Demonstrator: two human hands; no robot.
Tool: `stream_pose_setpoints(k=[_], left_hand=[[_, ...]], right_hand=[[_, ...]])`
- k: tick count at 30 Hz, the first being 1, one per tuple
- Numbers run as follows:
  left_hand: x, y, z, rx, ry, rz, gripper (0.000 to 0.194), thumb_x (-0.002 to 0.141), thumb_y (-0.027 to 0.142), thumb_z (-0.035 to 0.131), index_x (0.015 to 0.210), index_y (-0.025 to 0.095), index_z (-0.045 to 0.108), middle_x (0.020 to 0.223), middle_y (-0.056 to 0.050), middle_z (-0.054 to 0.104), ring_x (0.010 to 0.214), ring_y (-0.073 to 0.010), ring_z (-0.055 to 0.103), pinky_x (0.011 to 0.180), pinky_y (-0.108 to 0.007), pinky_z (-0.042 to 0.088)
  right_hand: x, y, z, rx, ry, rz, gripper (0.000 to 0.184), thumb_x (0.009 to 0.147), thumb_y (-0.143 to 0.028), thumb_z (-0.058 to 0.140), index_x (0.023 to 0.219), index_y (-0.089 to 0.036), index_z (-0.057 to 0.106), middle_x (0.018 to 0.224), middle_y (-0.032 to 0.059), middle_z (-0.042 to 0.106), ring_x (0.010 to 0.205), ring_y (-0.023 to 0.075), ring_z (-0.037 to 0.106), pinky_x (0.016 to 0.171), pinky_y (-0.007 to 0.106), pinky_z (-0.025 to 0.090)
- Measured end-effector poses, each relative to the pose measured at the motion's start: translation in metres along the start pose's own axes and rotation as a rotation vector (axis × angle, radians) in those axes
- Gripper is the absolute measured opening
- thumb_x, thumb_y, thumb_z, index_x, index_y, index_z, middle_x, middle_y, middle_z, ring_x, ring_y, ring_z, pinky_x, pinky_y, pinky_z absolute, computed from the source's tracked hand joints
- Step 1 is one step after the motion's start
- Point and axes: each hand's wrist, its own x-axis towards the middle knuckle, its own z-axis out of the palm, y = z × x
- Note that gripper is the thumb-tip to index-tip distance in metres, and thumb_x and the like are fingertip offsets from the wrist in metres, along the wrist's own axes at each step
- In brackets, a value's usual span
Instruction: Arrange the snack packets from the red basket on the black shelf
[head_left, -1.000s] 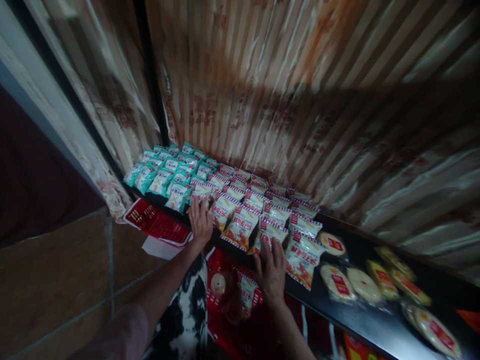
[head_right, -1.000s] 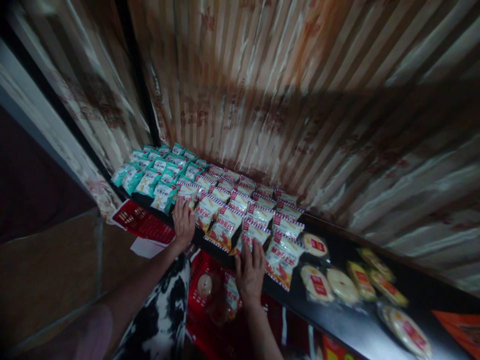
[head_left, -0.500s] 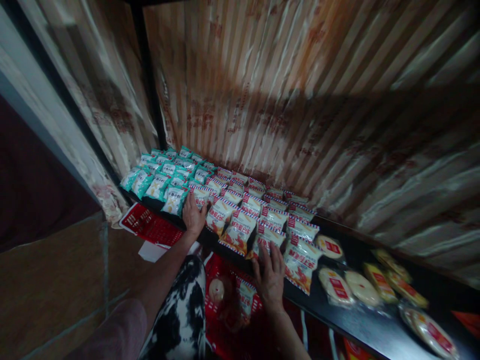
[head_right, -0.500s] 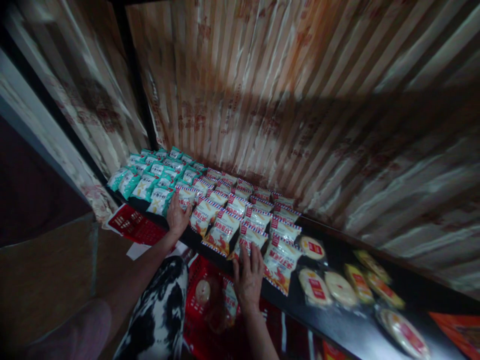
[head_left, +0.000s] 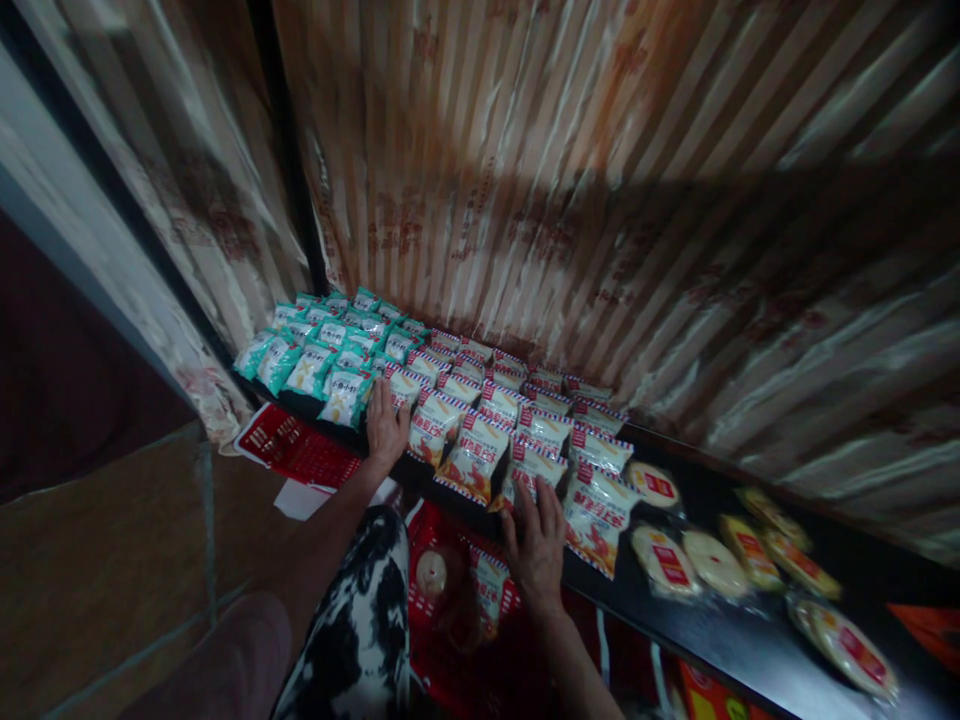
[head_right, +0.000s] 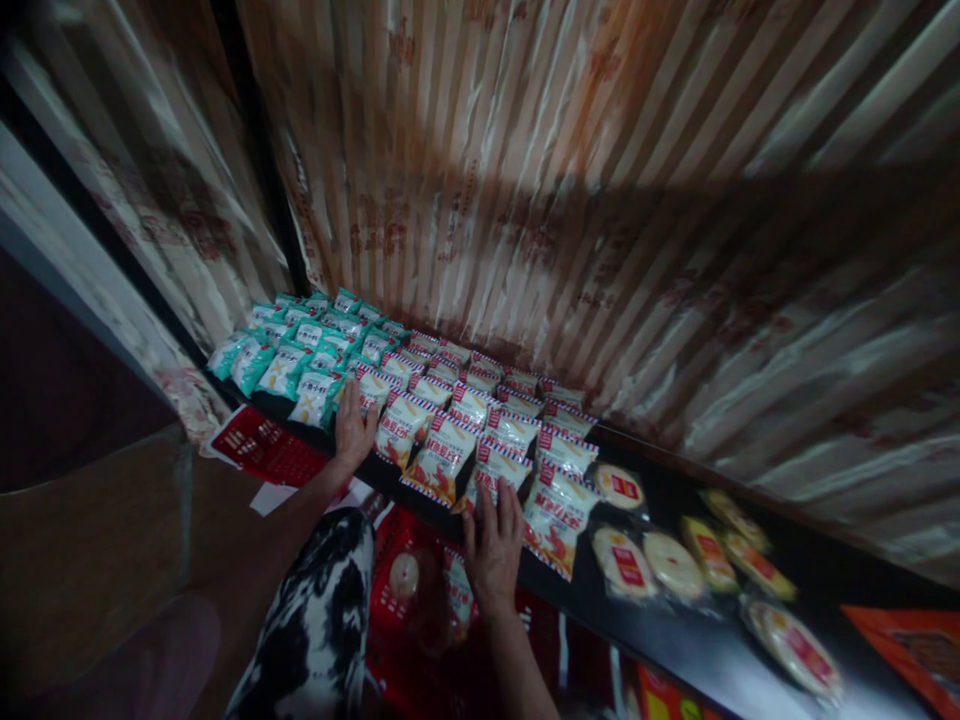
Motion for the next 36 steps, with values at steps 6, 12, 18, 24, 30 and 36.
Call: stream_pose_setpoints(k=[6,12,18,24,30,36], left_hand=[[-0.01,0.015,-0.013,0.008,0.037,0.114,0.054,0.098,0.032,0.026,0.146,0.008,0.025,0.152,-0.021,0.025,0.144,-0.0258,0.017,0.114,-0.049,0.024],[-0.038,0.051,-0.029,0.017,-0.047,0.292,0.052,0.095,0.028,0.036,0.144,0.011,0.031,0.152,-0.019,0.026,0.144,-0.0288,0.016,0.112,-0.051,0.025],[-0.081,0.098,-0.034,0.009,-0.311,0.447,0.046,0.094,0.026,0.042,0.14,0.02,0.039,0.145,-0.011,0.043,0.138,-0.0231,0.033,0.107,-0.042,0.036],[-0.092,0.12,-0.01,0.062,-0.324,0.37,0.052,0.094,0.033,0.04,0.141,0.012,0.035,0.147,-0.019,0.037,0.14,-0.0288,0.028,0.106,-0.046,0.036],[-0.093,0.128,0.005,0.067,-0.286,0.279,0.056,0.092,0.04,0.041,0.14,0.012,0.036,0.151,-0.021,0.028,0.141,-0.0318,0.023,0.108,-0.051,0.031],[-0.092,0.127,0.013,0.063,-0.296,0.22,0.058,0.088,0.034,0.047,0.141,0.012,0.036,0.152,-0.021,0.026,0.139,-0.0332,0.027,0.104,-0.05,0.036]], right_hand=[[0.001,-0.003,-0.002,0.0,-0.009,0.015,0.057,0.093,-0.029,0.048,0.146,-0.031,0.028,0.148,0.0107,0.034,0.134,0.0318,0.032,0.102,0.057,0.039],[0.001,-0.006,-0.003,0.0,-0.03,0.045,0.054,0.093,-0.027,0.047,0.145,-0.031,0.03,0.15,0.0091,0.032,0.137,0.0301,0.029,0.104,0.056,0.038],[-0.002,-0.006,-0.004,-0.001,-0.044,0.058,0.054,0.093,-0.028,0.046,0.145,-0.03,0.03,0.151,0.0087,0.03,0.139,0.0282,0.027,0.106,0.054,0.036],[-0.004,-0.003,-0.002,0.01,-0.053,0.072,0.052,0.094,-0.029,0.044,0.144,-0.028,0.032,0.151,0.0087,0.03,0.139,0.0279,0.027,0.106,0.054,0.036],[-0.005,-0.002,-0.001,0.02,-0.042,0.068,0.053,0.093,-0.028,0.045,0.144,-0.027,0.032,0.151,0.0098,0.031,0.138,0.0278,0.027,0.107,0.054,0.036],[-0.005,-0.003,-0.002,0.028,-0.046,0.074,0.052,0.094,-0.027,0.044,0.144,-0.027,0.032,0.15,0.0104,0.032,0.139,0.0281,0.027,0.106,0.055,0.037]])
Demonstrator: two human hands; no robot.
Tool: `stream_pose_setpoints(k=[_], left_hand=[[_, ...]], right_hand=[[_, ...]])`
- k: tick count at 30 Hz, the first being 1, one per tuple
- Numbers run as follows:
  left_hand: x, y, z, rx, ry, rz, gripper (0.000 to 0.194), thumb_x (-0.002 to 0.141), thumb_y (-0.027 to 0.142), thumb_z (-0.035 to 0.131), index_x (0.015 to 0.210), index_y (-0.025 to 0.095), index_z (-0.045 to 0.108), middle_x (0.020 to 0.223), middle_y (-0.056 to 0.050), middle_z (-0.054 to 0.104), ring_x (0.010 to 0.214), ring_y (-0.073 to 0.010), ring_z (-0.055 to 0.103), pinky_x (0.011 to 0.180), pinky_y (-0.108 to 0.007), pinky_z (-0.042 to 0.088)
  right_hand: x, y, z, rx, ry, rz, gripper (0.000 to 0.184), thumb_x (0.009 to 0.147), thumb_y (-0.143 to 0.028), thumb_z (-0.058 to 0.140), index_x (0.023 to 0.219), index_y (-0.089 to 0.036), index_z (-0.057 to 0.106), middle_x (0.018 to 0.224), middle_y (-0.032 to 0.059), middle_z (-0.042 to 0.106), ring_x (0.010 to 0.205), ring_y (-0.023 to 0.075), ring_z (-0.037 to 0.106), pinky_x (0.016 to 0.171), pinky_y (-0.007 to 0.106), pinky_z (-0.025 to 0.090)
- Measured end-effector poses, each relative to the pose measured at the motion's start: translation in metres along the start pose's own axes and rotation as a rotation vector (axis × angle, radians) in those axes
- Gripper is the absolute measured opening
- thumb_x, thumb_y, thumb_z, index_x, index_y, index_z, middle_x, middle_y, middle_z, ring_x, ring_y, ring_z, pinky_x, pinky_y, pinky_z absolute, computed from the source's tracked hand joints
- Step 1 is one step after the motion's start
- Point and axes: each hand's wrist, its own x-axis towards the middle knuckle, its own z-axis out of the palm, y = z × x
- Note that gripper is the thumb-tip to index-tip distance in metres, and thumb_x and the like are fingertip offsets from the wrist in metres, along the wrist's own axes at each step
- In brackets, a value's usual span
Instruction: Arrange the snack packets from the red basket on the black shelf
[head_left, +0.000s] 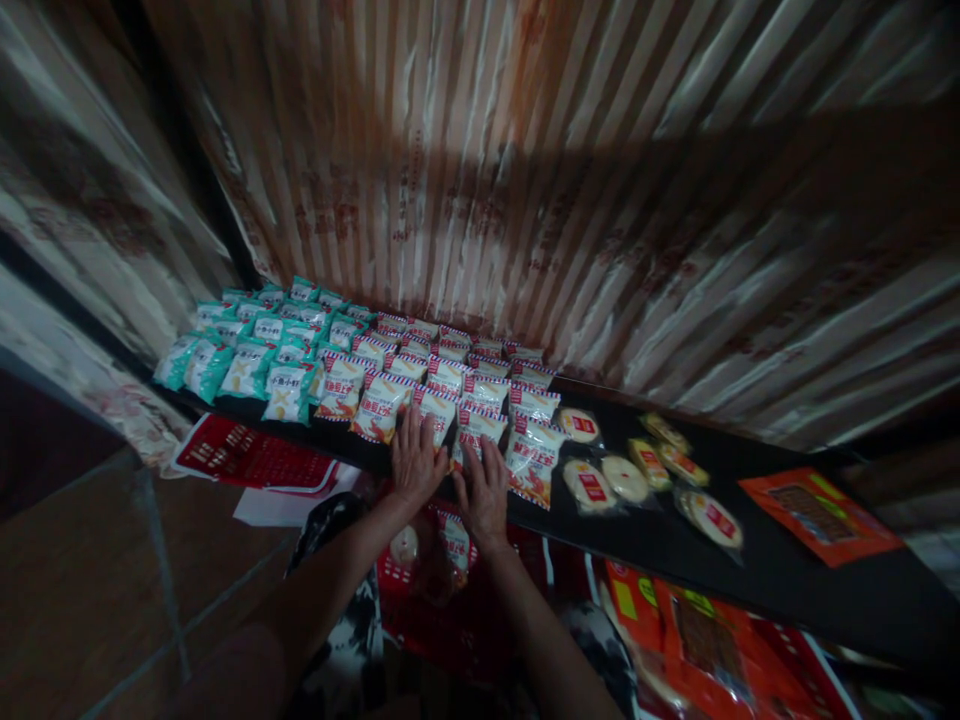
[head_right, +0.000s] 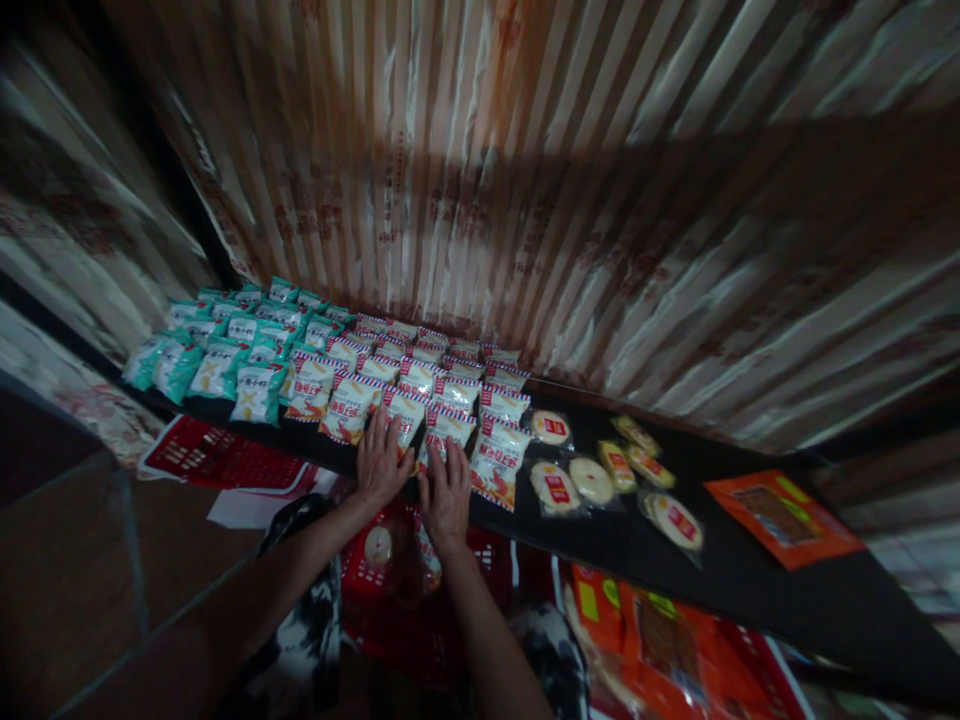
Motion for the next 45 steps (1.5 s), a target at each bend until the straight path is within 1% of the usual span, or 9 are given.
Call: stream_pose_setpoints(k=[3,9,15,19,25,30,35,40,45], left_hand=[[0.001,-0.002,0.003,-0.029,0.018,-0.006,0.056,0.088,0.028,0.045,0.14,0.011,0.035,0.151,-0.02,0.029,0.139,-0.0313,0.028,0.105,-0.048,0.036],[0.005,-0.001,0.007,-0.038,0.049,-0.023,0.053,0.089,0.027,0.044,0.139,0.012,0.036,0.151,-0.019,0.029,0.14,-0.0318,0.026,0.106,-0.049,0.034],[0.006,-0.003,0.012,-0.036,0.031,0.01,0.055,0.093,0.033,0.039,0.143,0.013,0.029,0.154,-0.02,0.019,0.143,-0.0326,0.016,0.107,-0.052,0.033],[0.006,-0.001,0.01,0.0,0.013,0.02,0.055,0.093,0.032,0.04,0.144,0.013,0.028,0.154,-0.022,0.017,0.144,-0.034,0.012,0.107,-0.054,0.032],[0.006,0.003,0.003,-0.031,0.006,0.047,0.057,0.092,0.026,0.04,0.146,0.013,0.025,0.156,-0.019,0.014,0.145,-0.0309,0.007,0.112,-0.056,0.024],[0.0,0.003,-0.004,-0.099,-0.039,0.189,0.053,0.093,0.027,0.038,0.143,0.013,0.032,0.154,-0.017,0.021,0.145,-0.0284,0.009,0.114,-0.053,0.02],[-0.013,0.005,-0.01,-0.115,-0.143,0.336,0.052,0.093,0.028,0.039,0.144,0.017,0.034,0.152,-0.013,0.029,0.145,-0.0271,0.012,0.114,-0.052,0.02],[-0.019,0.007,-0.007,-0.093,-0.141,0.334,0.05,0.093,0.028,0.04,0.142,0.019,0.037,0.151,-0.013,0.032,0.144,-0.0267,0.016,0.115,-0.051,0.02],[-0.019,0.008,-0.005,-0.089,-0.131,0.333,0.047,0.093,0.026,0.041,0.14,0.022,0.041,0.146,-0.01,0.042,0.143,-0.0261,0.021,0.114,-0.051,0.021]], right_hand=[[0.0,-0.001,-0.001,-0.009,-0.004,0.004,0.052,0.093,-0.025,0.046,0.143,-0.026,0.034,0.149,0.0109,0.034,0.139,0.0281,0.027,0.106,0.054,0.036],[0.001,-0.003,-0.002,-0.01,0.017,-0.001,0.052,0.093,-0.024,0.047,0.143,-0.026,0.034,0.148,0.011,0.035,0.138,0.028,0.028,0.106,0.054,0.037],[0.001,-0.002,-0.001,-0.002,0.003,0.002,0.052,0.093,-0.026,0.045,0.144,-0.028,0.032,0.15,0.0095,0.033,0.138,0.0284,0.028,0.106,0.055,0.037],[0.001,-0.002,-0.001,-0.002,-0.005,0.016,0.052,0.093,-0.026,0.044,0.144,-0.028,0.033,0.151,0.0091,0.032,0.139,0.0284,0.027,0.106,0.055,0.036],[0.0,-0.005,-0.003,-0.017,-0.052,0.046,0.049,0.093,-0.026,0.044,0.142,-0.025,0.038,0.151,0.0094,0.031,0.141,0.0272,0.024,0.109,0.053,0.034],[-0.002,-0.006,-0.003,-0.039,-0.073,0.056,0.054,0.094,-0.024,0.041,0.146,-0.026,0.029,0.155,0.0094,0.024,0.144,0.0263,0.018,0.11,0.052,0.032],[-0.004,-0.004,-0.001,-0.032,-0.063,0.071,0.062,0.094,-0.025,0.041,0.15,-0.025,0.015,0.158,0.011,0.011,0.145,0.0283,0.012,0.11,0.054,0.03],[-0.004,-0.006,-0.001,0.006,-0.02,0.107,0.067,0.091,-0.021,0.043,0.15,-0.024,0.011,0.159,0.0115,0.0,0.145,0.0325,0.006,0.109,0.061,0.029],[-0.002,-0.008,-0.002,0.046,-0.02,0.104,0.064,0.091,-0.019,0.043,0.149,-0.024,0.017,0.159,0.0129,0.0,0.145,0.032,0.011,0.108,0.056,0.034]])
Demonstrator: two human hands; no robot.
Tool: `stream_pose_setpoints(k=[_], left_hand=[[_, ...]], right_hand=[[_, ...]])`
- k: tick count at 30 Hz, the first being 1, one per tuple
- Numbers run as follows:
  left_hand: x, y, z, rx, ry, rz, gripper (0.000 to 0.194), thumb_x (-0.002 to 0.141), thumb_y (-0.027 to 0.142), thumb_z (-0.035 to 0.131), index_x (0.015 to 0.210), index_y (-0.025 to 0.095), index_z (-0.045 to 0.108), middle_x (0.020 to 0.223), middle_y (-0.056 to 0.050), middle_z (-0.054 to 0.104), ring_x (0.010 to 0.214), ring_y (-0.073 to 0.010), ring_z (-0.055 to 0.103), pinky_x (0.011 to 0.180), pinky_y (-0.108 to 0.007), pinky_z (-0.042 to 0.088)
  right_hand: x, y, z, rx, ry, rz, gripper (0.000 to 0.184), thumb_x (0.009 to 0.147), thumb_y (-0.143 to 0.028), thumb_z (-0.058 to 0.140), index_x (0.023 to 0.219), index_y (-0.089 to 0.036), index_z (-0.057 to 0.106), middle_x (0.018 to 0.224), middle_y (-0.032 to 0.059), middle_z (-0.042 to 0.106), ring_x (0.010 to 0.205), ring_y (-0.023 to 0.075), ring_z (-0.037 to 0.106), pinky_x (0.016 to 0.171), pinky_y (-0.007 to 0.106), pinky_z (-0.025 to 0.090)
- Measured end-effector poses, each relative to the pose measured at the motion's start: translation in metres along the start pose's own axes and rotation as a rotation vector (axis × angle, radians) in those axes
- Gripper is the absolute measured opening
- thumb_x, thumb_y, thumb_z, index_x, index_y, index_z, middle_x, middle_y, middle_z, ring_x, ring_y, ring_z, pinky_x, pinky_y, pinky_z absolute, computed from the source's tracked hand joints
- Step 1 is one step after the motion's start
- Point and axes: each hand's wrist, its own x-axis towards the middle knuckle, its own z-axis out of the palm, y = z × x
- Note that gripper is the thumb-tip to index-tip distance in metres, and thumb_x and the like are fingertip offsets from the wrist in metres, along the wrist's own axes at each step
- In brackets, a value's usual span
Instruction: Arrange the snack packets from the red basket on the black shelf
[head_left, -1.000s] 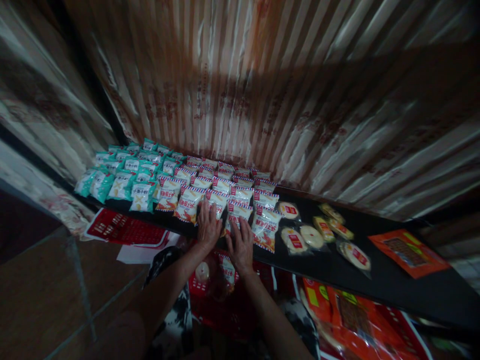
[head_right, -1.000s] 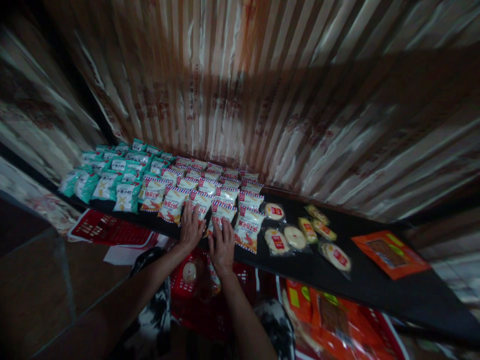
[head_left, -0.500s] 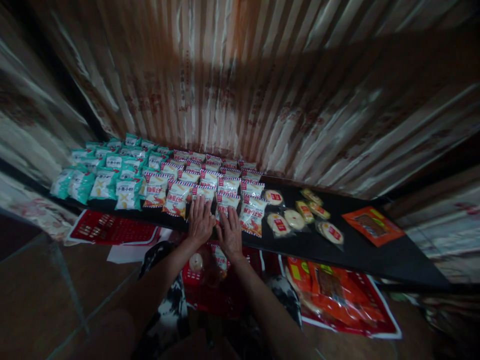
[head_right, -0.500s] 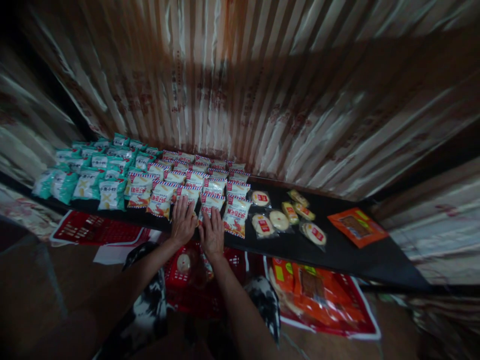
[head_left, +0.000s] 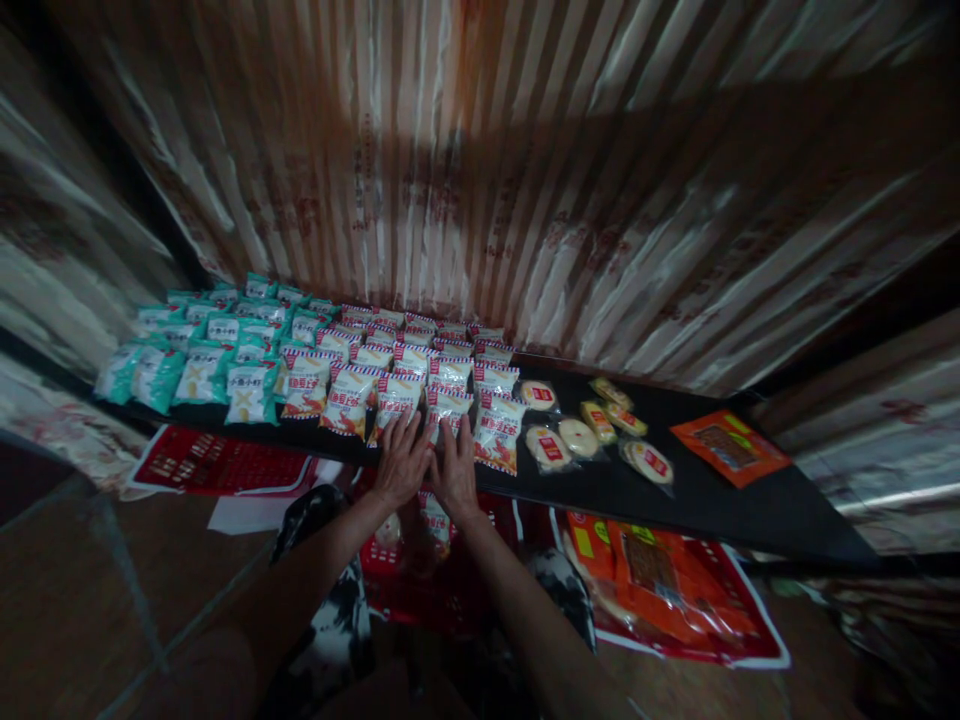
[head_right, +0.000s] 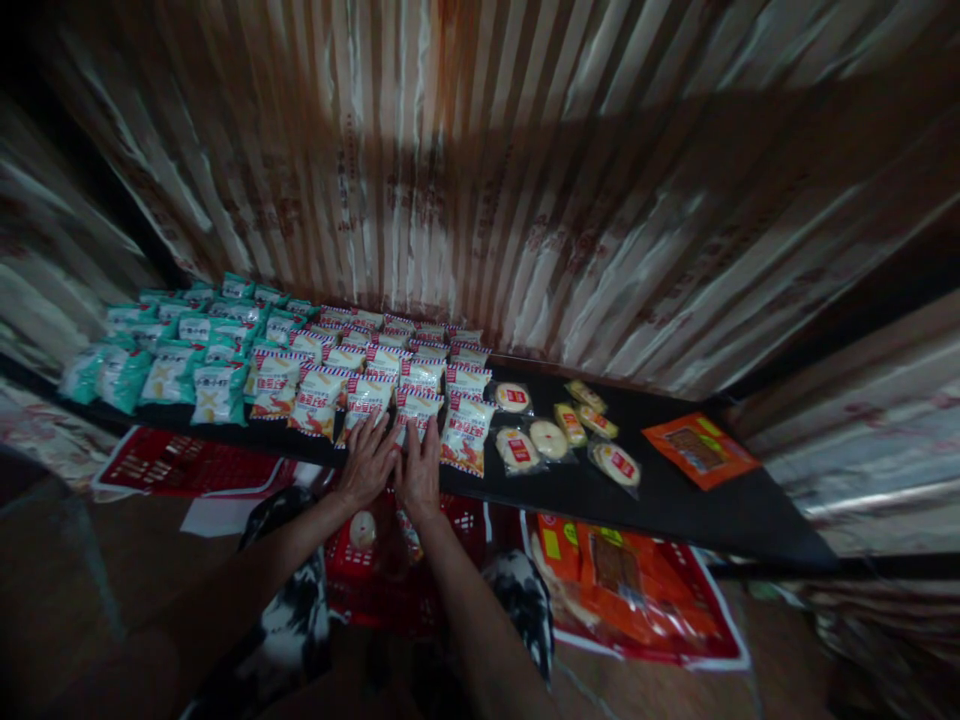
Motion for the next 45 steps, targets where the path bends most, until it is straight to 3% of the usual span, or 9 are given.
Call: stream_pose_setpoints(k=[6,11,17,22,26,32,37,45], left_hand=[[0.001,0.002,-0.001,-0.002,-0.039,0.007,0.047,0.094,0.023,0.038,0.14,0.017,0.039,0.136,-0.009,0.054,0.141,-0.0266,0.025,0.112,-0.053,0.022],[0.006,0.006,0.0,0.0,-0.017,-0.009,0.048,0.095,0.022,0.036,0.142,0.015,0.036,0.139,-0.009,0.051,0.142,-0.0261,0.022,0.113,-0.053,0.019],[0.01,0.005,0.004,0.005,0.003,-0.016,0.045,0.094,0.023,0.036,0.139,0.016,0.039,0.14,-0.008,0.05,0.142,-0.0264,0.023,0.113,-0.052,0.022],[0.006,0.003,0.007,0.036,0.04,-0.045,0.044,0.094,0.025,0.036,0.137,0.015,0.043,0.146,-0.012,0.042,0.143,-0.0261,0.02,0.113,-0.05,0.024],[0.005,0.003,0.008,0.051,0.027,0.006,0.041,0.095,0.022,0.037,0.134,0.015,0.046,0.144,-0.011,0.044,0.144,-0.0255,0.018,0.114,-0.049,0.023],[0.005,0.004,0.008,0.041,0.008,-0.026,0.044,0.094,0.021,0.039,0.137,0.016,0.043,0.145,-0.011,0.043,0.144,-0.025,0.017,0.113,-0.05,0.023],[0.006,0.006,0.006,0.057,0.024,-0.037,0.046,0.094,0.023,0.039,0.139,0.014,0.04,0.145,-0.012,0.043,0.143,-0.0247,0.02,0.114,-0.047,0.022],[0.005,0.012,0.001,0.044,0.085,0.005,0.047,0.092,0.023,0.041,0.138,0.012,0.04,0.148,-0.017,0.036,0.144,-0.0266,0.015,0.113,-0.05,0.021]], right_hand=[[0.0,0.0,-0.001,0.052,0.014,0.011,0.061,0.093,-0.018,0.04,0.149,-0.024,0.019,0.159,0.0105,-0.001,0.145,0.0292,0.012,0.108,0.052,0.037],[0.005,0.0,-0.005,0.064,0.017,0.014,0.059,0.092,-0.017,0.04,0.148,-0.026,0.022,0.159,0.0084,0.0,0.145,0.0279,0.012,0.109,0.05,0.036],[0.011,0.006,-0.001,0.069,-0.005,0.012,0.054,0.092,-0.016,0.041,0.145,-0.019,0.03,0.159,0.0123,0.004,0.145,0.0279,0.014,0.11,0.05,0.035],[0.009,0.005,-0.001,0.053,-0.003,-0.001,0.057,0.091,-0.017,0.041,0.147,-0.021,0.027,0.159,0.0115,0.003,0.145,0.0291,0.011,0.111,0.054,0.031],[0.01,0.006,-0.001,0.058,-0.013,-0.005,0.06,0.091,-0.015,0.04,0.148,-0.023,0.024,0.159,0.0101,0.005,0.146,0.0283,0.01,0.111,0.054,0.031],[0.01,0.011,-0.001,0.058,-0.055,0.005,0.061,0.091,-0.014,0.04,0.148,-0.023,0.024,0.159,0.0081,0.005,0.146,0.0266,0.008,0.113,0.051,0.029],[0.005,0.006,-0.009,0.03,-0.049,0.002,0.06,0.091,-0.015,0.039,0.149,-0.023,0.022,0.159,0.0084,0.004,0.146,0.0263,0.007,0.113,0.051,0.029],[-0.006,0.01,-0.036,-0.078,0.084,0.057,0.051,0.094,-0.021,0.036,0.144,-0.019,0.031,0.155,0.014,0.021,0.144,0.0263,0.016,0.11,0.053,0.03]])
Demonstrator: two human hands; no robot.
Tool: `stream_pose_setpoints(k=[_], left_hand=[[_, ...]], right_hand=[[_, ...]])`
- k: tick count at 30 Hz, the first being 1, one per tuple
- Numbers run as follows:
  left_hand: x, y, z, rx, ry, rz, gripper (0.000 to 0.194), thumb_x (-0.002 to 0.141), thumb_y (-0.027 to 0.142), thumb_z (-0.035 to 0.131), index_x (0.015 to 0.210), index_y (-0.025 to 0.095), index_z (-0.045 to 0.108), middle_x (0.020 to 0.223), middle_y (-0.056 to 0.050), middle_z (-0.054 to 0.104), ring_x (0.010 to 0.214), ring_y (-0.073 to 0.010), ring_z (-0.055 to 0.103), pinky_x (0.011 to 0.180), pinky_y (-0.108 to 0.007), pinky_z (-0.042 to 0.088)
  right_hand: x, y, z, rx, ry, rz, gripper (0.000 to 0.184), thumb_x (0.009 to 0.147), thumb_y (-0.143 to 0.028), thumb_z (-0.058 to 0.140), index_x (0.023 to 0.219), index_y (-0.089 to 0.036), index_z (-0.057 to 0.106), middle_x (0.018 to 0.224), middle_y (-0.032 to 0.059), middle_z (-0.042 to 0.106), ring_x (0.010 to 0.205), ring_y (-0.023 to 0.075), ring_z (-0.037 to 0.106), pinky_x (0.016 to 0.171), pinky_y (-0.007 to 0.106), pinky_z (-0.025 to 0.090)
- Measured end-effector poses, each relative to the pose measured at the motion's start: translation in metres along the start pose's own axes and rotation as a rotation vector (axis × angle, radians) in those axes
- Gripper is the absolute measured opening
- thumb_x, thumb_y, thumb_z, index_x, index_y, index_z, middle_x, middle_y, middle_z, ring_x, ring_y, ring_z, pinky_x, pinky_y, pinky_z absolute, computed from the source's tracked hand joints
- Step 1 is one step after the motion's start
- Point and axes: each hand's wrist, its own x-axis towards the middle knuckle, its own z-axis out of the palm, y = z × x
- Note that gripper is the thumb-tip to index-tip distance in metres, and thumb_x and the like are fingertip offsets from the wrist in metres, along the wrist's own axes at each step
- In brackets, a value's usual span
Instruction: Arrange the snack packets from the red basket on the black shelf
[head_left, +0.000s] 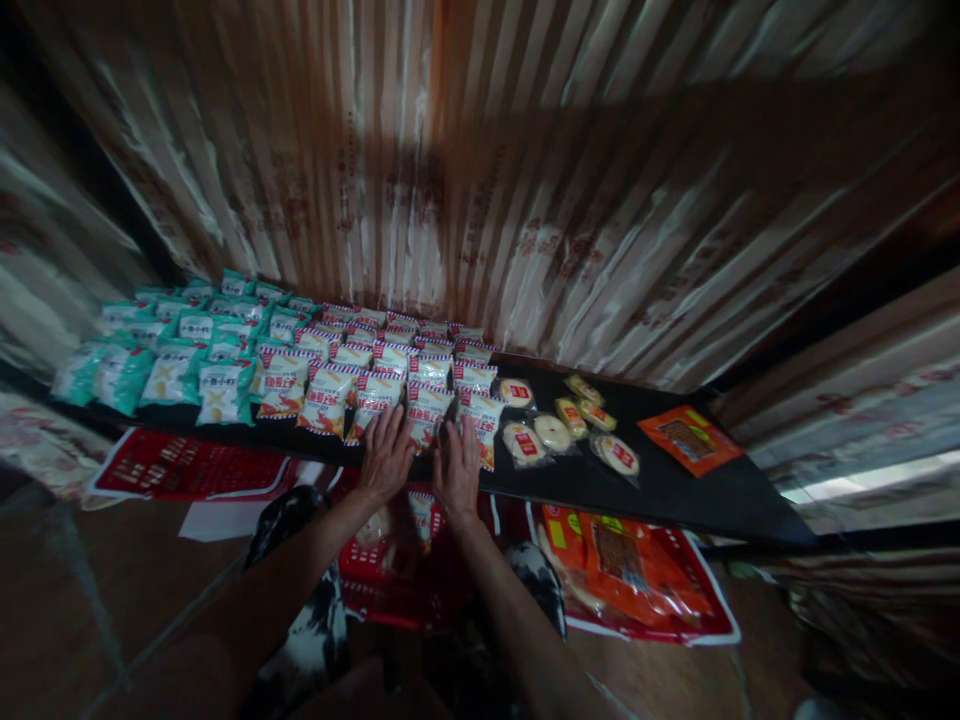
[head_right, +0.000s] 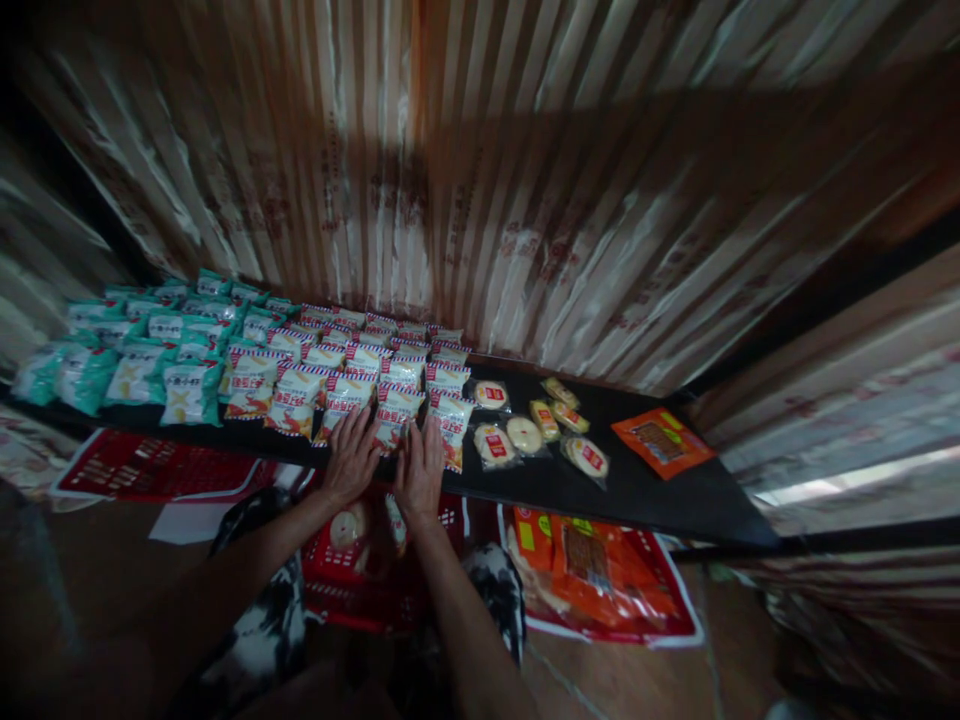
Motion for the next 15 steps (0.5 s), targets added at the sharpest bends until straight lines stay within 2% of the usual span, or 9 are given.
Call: stream_pose_setpoints(k=[3,7,10,15], left_hand=[[0.0,0.007,-0.002,-0.004,0.0,0.032,0.044,0.092,0.023,0.044,0.136,0.016,0.045,0.15,-0.015,0.033,0.144,-0.0276,0.013,0.113,-0.052,0.021],[0.005,0.017,-0.001,0.002,-0.014,0.053,0.042,0.091,0.026,0.047,0.133,0.02,0.049,0.15,-0.013,0.035,0.144,-0.0279,0.016,0.112,-0.051,0.022],[0.01,0.023,0.004,0.011,-0.021,0.066,0.046,0.091,0.028,0.048,0.136,0.021,0.046,0.15,-0.013,0.035,0.143,-0.0272,0.018,0.113,-0.05,0.021],[0.012,0.026,0.014,0.037,-0.012,0.062,0.05,0.092,0.029,0.048,0.14,0.019,0.041,0.149,-0.012,0.036,0.143,-0.0259,0.02,0.115,-0.046,0.02]], right_hand=[[0.002,0.015,-0.009,-0.015,0.079,0.114,0.05,0.095,-0.029,0.035,0.143,-0.017,0.033,0.154,0.0164,0.022,0.144,0.0276,0.018,0.108,0.055,0.03],[0.008,0.041,-0.016,0.033,0.131,0.288,0.059,0.093,-0.043,0.036,0.142,-0.01,0.032,0.153,0.0217,0.02,0.143,0.031,0.017,0.109,0.056,0.027],[0.012,0.056,-0.015,0.092,0.094,0.379,0.067,0.091,-0.05,0.035,0.142,-0.007,0.031,0.152,0.0234,0.023,0.143,0.032,0.018,0.11,0.054,0.025],[0.015,0.065,-0.008,0.161,-0.003,0.365,0.07,0.089,-0.053,0.035,0.143,-0.008,0.031,0.15,0.0212,0.03,0.141,0.0305,0.025,0.111,0.053,0.027]])
